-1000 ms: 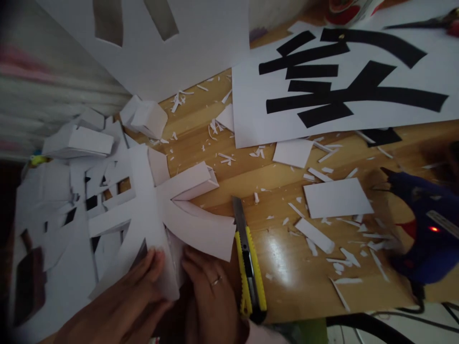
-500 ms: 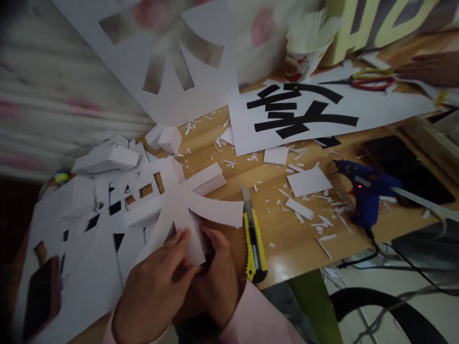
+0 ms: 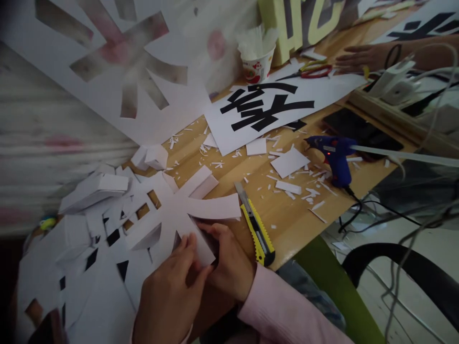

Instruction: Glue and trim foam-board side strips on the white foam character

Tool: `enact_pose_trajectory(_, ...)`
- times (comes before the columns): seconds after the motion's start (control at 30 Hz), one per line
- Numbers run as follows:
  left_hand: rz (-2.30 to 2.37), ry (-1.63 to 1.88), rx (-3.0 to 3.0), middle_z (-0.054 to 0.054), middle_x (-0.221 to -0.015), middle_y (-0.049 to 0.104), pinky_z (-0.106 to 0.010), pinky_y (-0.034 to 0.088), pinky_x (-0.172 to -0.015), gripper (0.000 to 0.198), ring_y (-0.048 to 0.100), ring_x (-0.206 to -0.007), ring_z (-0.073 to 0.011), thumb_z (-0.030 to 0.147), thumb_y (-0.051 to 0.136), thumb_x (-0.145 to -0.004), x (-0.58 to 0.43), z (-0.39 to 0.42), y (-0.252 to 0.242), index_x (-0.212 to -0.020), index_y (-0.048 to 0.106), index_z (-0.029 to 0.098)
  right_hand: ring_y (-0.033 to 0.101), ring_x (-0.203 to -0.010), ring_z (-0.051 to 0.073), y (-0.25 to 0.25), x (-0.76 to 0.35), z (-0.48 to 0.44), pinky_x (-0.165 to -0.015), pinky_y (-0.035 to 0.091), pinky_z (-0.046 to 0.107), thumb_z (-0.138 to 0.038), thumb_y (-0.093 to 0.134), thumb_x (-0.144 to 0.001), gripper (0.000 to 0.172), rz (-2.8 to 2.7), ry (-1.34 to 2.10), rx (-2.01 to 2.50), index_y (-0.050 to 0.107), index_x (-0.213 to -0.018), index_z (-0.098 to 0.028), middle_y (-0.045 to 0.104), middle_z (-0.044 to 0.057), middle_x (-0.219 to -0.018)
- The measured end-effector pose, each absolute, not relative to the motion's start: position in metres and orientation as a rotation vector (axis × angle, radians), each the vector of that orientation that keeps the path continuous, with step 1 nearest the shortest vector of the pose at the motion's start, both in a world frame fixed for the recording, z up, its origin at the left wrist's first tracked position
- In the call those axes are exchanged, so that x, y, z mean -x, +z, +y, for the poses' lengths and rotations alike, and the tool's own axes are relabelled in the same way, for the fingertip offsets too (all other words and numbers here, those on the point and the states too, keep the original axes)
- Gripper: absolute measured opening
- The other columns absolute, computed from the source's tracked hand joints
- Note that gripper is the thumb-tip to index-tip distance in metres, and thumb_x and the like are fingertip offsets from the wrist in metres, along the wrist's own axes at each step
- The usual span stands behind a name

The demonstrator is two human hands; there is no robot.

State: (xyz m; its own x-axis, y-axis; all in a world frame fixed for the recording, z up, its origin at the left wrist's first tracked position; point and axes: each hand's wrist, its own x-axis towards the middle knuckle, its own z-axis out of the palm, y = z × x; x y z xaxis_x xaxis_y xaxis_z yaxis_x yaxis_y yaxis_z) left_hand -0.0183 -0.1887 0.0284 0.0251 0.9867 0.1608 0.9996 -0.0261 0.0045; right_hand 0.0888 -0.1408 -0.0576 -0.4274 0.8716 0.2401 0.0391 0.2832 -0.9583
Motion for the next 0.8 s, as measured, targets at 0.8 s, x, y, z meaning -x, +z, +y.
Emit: enact_pose_trajectory(0.8, -1.946, 0.179, 2.211, -0.018, -0.105, 0.072, -0.026, 0.061, -0.075, 0.039, 0.070, -0.096, -0.0230, 0.025, 0.039, -0.085, 0.016, -0.182, 0.039, -0.109, 0.061, 0.003, 0.064, -0.100, 0.027, -0.052, -0.094, -0.130, -0.087, 0.046, 0.042, -0.017, 0.059, -0.069, 0.040, -1.817, 1.267, 0.834, 0.042, -0.105, -0.020, 0.066, 0.013, -0.115)
